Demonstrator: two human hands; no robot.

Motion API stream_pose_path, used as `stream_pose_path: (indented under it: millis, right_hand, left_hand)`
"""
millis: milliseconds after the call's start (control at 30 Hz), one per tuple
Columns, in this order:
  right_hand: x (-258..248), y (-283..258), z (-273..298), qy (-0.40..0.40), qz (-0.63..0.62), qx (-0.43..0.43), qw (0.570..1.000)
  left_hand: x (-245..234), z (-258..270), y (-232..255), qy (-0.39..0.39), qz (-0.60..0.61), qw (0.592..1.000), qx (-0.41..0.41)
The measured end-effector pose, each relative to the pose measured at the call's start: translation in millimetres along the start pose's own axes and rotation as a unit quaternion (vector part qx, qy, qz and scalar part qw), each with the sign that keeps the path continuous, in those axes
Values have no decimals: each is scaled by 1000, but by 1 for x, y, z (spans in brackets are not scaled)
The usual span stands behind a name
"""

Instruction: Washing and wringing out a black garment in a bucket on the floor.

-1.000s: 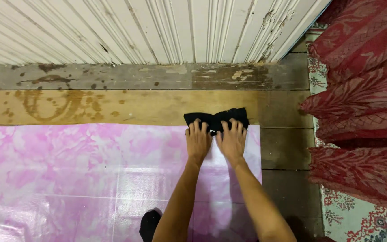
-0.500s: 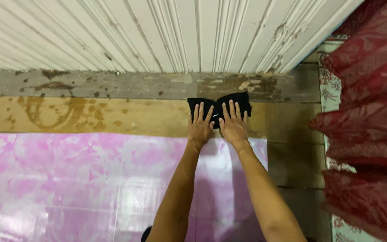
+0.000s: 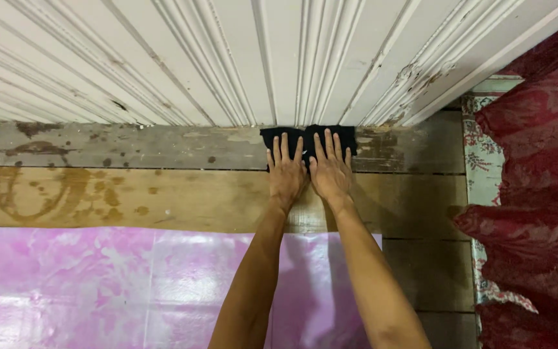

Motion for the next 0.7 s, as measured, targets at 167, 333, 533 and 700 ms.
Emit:
stream_pose_path:
  millis: [167,333,533,700]
  right_hand:
    - [3,29,9,24,12,-9,1000]
    - [-19,65,23,36,18,47,998]
    - [-18,91,30,71,31,26,997]
    - [-8,100,38,67,28,40,997]
  left_hand:
    - [3,-2,26,9,7,1000,5]
    - [15,-13,70,-1,19,999,45]
    - [22,-22,82,-8,-46,999,24]
    - [10,5,101,-105,-18,994,31]
Point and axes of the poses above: each hand's wrist, its own z-axis away from the middle knuckle, its own x-axis out of the palm, y = z × x, the point moved 4 cm from there along -z, towards the middle knuckle, and after that the axes turned 15 degrees about -y, right-handed, at the moved point
